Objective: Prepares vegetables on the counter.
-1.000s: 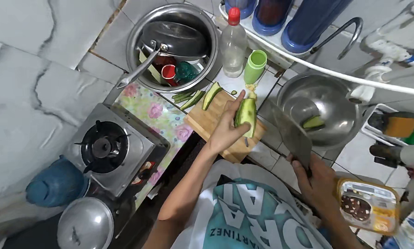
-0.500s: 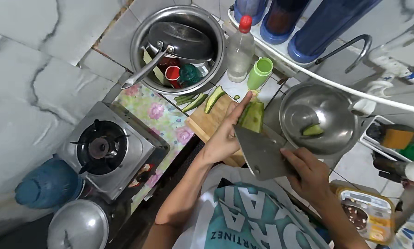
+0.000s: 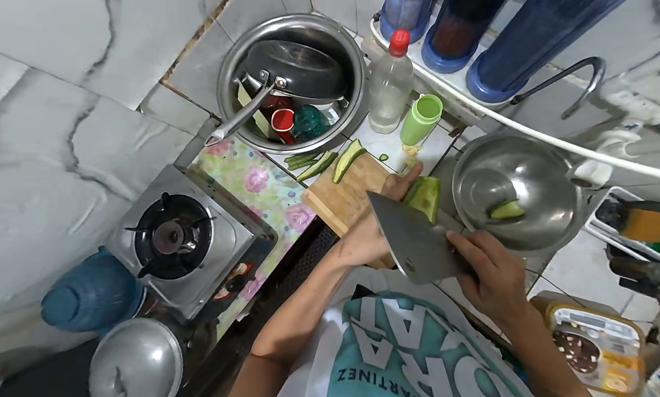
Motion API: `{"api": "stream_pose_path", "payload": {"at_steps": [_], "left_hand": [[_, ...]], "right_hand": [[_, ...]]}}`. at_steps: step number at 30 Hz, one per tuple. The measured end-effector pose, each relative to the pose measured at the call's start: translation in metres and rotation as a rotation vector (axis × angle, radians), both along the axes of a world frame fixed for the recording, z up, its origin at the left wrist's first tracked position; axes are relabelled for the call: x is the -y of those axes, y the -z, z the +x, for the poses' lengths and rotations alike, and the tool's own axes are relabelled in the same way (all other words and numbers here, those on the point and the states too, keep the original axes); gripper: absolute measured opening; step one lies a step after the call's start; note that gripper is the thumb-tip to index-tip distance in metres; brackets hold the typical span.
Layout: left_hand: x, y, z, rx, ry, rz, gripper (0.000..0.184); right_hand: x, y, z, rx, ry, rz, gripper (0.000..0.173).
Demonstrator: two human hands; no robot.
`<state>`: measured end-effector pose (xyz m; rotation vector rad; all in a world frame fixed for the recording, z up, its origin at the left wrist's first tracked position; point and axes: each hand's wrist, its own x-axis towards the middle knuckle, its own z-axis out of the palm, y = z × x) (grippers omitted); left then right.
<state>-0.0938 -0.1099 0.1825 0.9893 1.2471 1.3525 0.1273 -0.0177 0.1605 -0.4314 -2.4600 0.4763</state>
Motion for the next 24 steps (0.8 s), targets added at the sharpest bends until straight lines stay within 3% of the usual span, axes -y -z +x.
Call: {"api": "stream_pose_path", "payload": {"at_steps": [6,11,17,21,24], "left_hand": [[-0.003,0.019,0.000,-0.001,0.004,0.035,0.085],[0.009,-0.018,0.004,0.090,-0.053,0.033,0.081],[-0.001,-0.009,-0.015,0.054,0.009,0.009,0.069],[-0.002,-0.010,-0.003,0.130,-0.069,0.020,0.072],[-0.006,-0.010,0.000,0.040,-0.066,0.057,0.063]], "right_hand": [[0.001,0.004,-0.006,-0.013,0.021,-0.010,0.033],[0.006,0.005,-0.011,-0.019,0.051,-0.041,0.034],[0.007,0.004,0.005,0.045,0.067,-0.066,0.036],[0.006,0.006,-0.001,0.022,0.109,-0.034,0.035],[0.007,0.006,-0.007,0.002,0.129,-0.063,0.036]]}}
